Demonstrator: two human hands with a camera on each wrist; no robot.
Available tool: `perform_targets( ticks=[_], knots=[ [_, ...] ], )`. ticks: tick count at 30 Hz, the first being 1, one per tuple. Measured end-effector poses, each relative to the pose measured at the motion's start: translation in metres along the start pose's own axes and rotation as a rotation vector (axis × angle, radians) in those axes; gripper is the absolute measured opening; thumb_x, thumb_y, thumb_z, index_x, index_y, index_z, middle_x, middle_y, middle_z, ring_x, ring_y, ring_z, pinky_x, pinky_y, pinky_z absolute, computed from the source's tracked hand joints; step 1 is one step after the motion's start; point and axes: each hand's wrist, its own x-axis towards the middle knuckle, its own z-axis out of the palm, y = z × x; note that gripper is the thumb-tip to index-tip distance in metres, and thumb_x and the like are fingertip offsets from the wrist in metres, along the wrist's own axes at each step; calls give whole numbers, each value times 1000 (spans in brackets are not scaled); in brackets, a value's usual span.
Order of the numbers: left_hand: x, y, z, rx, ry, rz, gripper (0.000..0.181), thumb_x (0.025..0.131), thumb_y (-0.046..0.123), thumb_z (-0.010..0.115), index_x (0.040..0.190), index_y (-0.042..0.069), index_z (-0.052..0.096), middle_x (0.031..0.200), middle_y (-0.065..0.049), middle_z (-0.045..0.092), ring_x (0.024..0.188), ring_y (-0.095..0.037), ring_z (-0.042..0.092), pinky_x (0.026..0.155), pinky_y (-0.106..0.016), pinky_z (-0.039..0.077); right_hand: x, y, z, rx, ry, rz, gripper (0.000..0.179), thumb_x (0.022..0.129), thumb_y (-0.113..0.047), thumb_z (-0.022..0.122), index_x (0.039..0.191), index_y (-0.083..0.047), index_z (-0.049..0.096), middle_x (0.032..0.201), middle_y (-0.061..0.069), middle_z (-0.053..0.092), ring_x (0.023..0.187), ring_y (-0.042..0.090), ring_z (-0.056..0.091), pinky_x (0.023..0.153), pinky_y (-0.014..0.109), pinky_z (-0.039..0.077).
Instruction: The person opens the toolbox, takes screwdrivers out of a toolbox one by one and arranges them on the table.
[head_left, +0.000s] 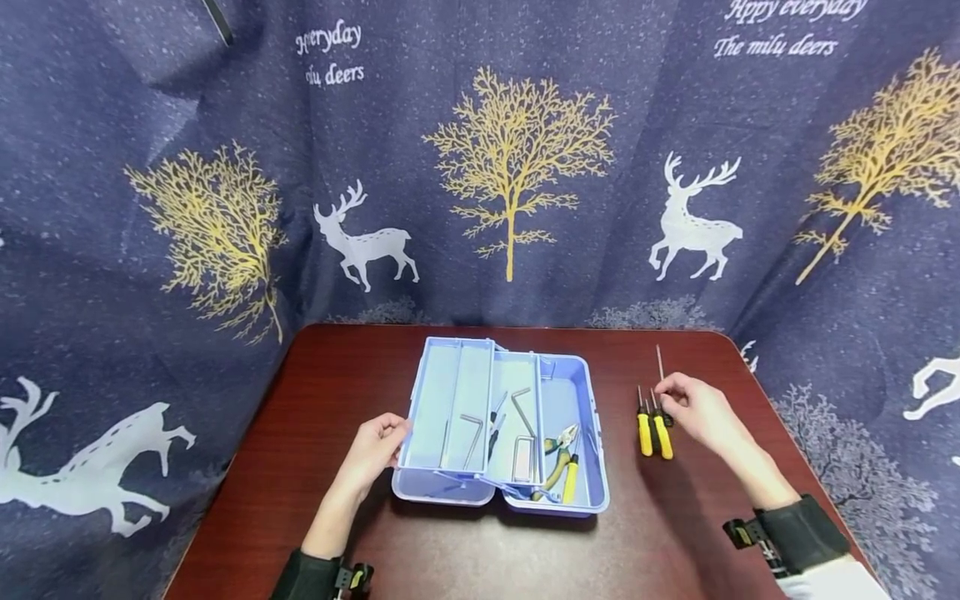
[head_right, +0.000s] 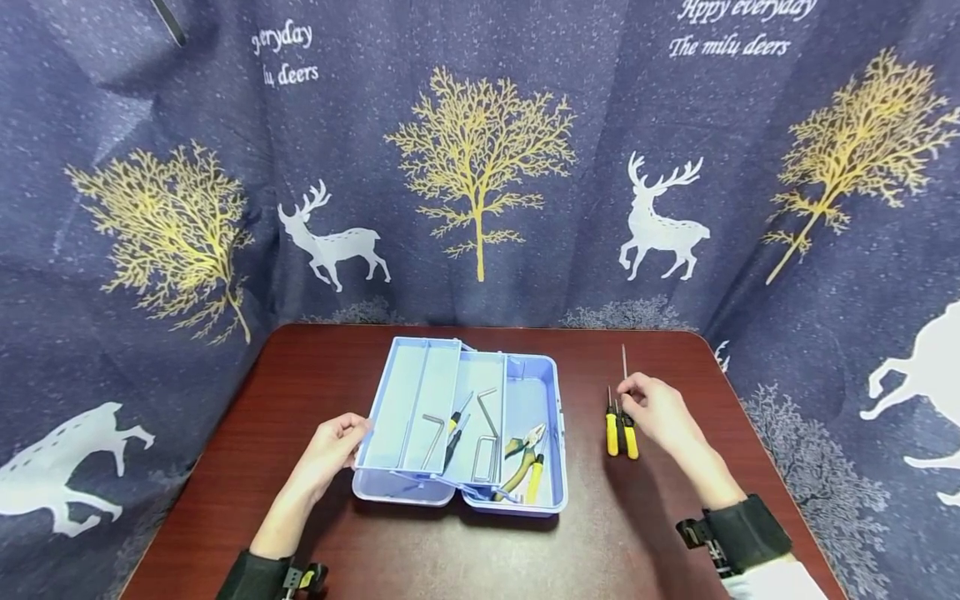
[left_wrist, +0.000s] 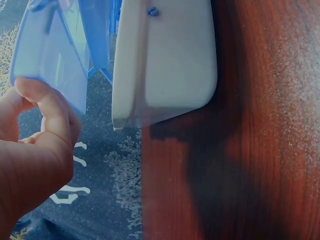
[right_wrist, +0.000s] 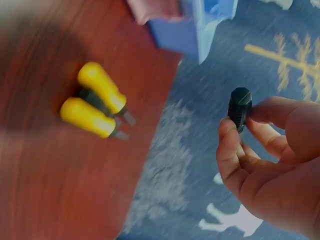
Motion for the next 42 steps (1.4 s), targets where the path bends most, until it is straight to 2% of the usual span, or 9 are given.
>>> perform_targets(
  ticks=[4, 9, 17, 22, 26, 33, 37, 42],
  knots=[
    [1, 0, 0, 1, 1, 3, 17, 103, 9, 61, 98, -8, 63, 63, 1, 55, 52, -8, 49, 51, -20, 46, -2, 21, -1, -9, 13, 28, 11, 98, -6, 65, 108, -4, 69, 86, 7, 70, 71, 15, 55, 59, 34, 42],
    [1, -1, 0, -5, -1, -1, 18, 103, 9, 60, 100, -9, 63, 64, 1, 56, 52, -8, 49, 50, -20, 46, -4, 43, 7, -6, 10, 41, 9, 96, -3, 66, 105, -2, 69, 88, 10, 71, 75, 19, 60, 62, 36, 46],
    [-1, 1, 0, -13, -5, -3, 20, 104, 11, 61, 102, -9, 63, 65, 1, 56, 52, -8, 50, 50, -20, 46, -11, 76, 36, -8, -55, 101, 8, 96, -5, 65, 103, -3, 69, 82, 5, 66, 72, 17, 55, 63, 36, 45],
    [-1, 1, 0, -15, -8, -1, 20, 103, 10, 61, 103, -10, 63, 66, 0, 59, 52, -8, 51, 49, -20, 45, -14, 88, 48, -15, -83, 115, 8, 94, -4, 66, 102, -2, 69, 85, 8, 68, 75, 20, 58, 66, 39, 46],
    [-1, 1, -1, -25, -3, -9, 19, 103, 9, 61, 102, -10, 62, 66, -1, 59, 52, -8, 50, 49, -20, 45, -13, 93, 54, -15, -85, 126, 9, 94, -4, 66, 102, -1, 64, 86, 12, 70, 78, 25, 64, 68, 43, 49],
    [-2, 1, -2, -13, -12, -11, 20, 103, 10, 61, 103, -10, 62, 66, 0, 59, 53, -8, 50, 50, -20, 45, -9, 92, 54, 21, -127, 218, 30, 97, -8, 63, 118, 8, 50, 89, 22, 68, 85, 40, 67, 74, 54, 53],
    [-1, 0, -2, -16, -9, -8, 21, 104, 11, 62, 103, -10, 62, 67, -1, 60, 53, -9, 51, 50, -21, 45, -9, 90, 53, 22, -123, 221, 32, 98, -8, 59, 121, 13, 52, 94, 27, 70, 91, 43, 68, 77, 54, 53],
    [-1, 0, -1, -26, -4, -13, 21, 104, 11, 62, 103, -10, 62, 67, -1, 60, 53, -9, 51, 50, -20, 45, -10, 89, 55, -6, -88, 191, 29, 96, -7, 56, 115, 14, 60, 93, 23, 72, 88, 38, 69, 76, 49, 53]
  ],
)
